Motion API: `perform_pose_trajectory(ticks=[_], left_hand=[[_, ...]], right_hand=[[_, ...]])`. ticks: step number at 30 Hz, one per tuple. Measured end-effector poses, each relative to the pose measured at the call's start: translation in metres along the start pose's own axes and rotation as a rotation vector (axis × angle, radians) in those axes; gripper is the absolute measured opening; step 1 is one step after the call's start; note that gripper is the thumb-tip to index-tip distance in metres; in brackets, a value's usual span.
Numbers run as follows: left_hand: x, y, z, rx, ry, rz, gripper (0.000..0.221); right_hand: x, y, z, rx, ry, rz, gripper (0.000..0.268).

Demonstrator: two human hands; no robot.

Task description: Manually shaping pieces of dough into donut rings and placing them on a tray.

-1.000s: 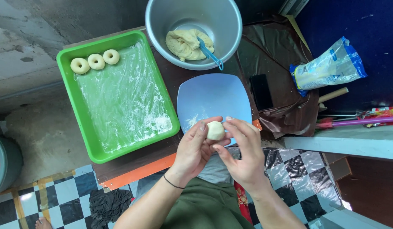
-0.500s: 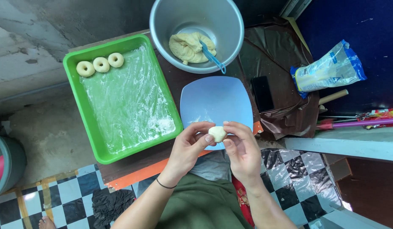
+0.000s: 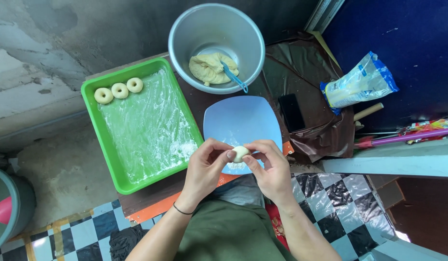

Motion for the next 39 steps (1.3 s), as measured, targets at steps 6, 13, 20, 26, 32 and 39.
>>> perform_pose_trajectory(ticks=[6,13,20,26,32,39], left_hand=[[-0.005,0.003,0.004,0.017,0.084,-0.058,0.026],[-0.004,0.002,-0.006,0.078,0.052,-0.015,0.022],[-0.016,-0.001,0.006,0.087,0.147,-0.126,0.059],[-0.005,-0.009,-0.013,0.114,0.062,-0.066,0.024],[-0.006,-0.014,0.016,0.182,-0.038,-0.196,0.037],[0.000,-0.020,-0.012,0.168,-0.045,-0.059,0.025]], right_hand=[[0.006,0.004,0.007,-0.054,-0.091,0.076,0.014],[0.007,-0.001,0.000,-0.030,-0.035,0.036,0.028],[0.001,-0.005,0.010,-0.092,-0.221,0.016,0.016],[0.002,-0.014,0.000,-0.072,-0.034,-0.060,0.026],[0.002,-0.007,0.029,-0.173,-0.186,0.022,0.017],[0.000,-0.009,0.041,-0.268,-0.239,-0.056,0.021]])
Point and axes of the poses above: each hand's wrist, its own y-axis away from the middle knuckle, its own x-axis out of the back of the hand, z = x × y, the point moved 7 cm from there along -y, towards the middle knuckle, and after that the axes turned 9 degrees about -z, right-handed, at the moved point
